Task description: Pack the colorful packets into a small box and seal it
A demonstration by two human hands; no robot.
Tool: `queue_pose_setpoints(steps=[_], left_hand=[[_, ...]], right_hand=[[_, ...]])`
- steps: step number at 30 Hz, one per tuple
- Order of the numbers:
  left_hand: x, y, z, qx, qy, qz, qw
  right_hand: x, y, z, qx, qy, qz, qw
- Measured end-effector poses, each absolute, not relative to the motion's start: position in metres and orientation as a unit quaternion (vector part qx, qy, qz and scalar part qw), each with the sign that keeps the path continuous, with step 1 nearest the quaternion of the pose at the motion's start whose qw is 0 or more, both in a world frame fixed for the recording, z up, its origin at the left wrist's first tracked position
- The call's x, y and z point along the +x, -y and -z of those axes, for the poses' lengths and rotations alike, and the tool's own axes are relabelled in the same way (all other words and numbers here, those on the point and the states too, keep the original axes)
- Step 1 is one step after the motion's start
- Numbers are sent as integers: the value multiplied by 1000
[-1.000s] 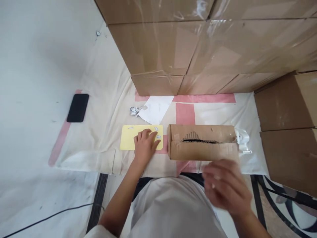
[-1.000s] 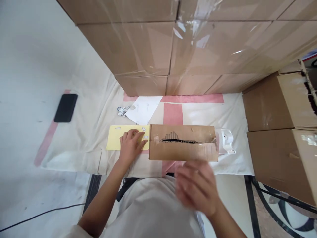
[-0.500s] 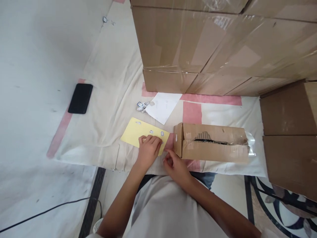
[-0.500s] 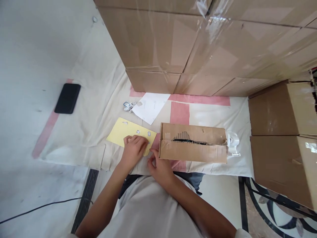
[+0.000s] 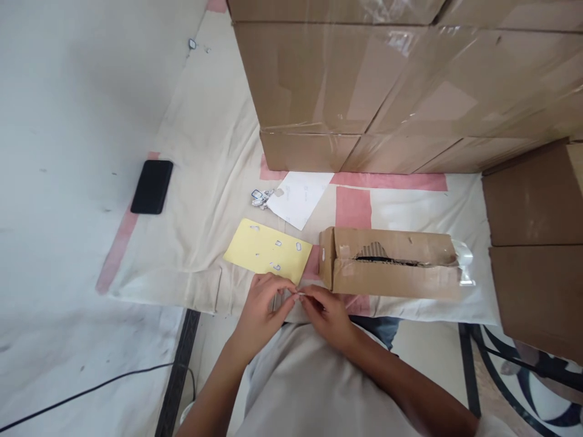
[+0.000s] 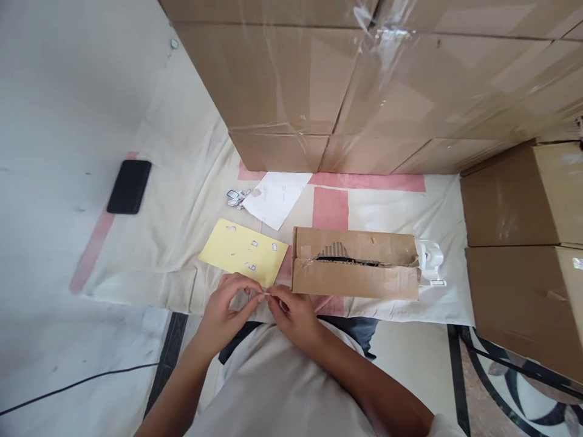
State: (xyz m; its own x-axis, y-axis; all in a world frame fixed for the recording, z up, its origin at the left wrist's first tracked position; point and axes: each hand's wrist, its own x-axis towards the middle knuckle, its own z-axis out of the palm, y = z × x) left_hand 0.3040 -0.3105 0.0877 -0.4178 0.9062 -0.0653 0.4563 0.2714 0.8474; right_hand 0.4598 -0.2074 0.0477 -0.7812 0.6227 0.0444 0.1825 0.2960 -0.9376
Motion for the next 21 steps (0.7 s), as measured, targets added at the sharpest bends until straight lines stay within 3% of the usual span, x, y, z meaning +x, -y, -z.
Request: queue_pose_setpoints(steps=[10, 21], left_hand=[[331, 297, -115, 482, -715, -358, 358], [351, 286, -130, 547, -700, -356, 290]], right_hand=[[500, 195, -72, -189, 783, -515, 295], [524, 193, -71, -156, 833, -404, 345]])
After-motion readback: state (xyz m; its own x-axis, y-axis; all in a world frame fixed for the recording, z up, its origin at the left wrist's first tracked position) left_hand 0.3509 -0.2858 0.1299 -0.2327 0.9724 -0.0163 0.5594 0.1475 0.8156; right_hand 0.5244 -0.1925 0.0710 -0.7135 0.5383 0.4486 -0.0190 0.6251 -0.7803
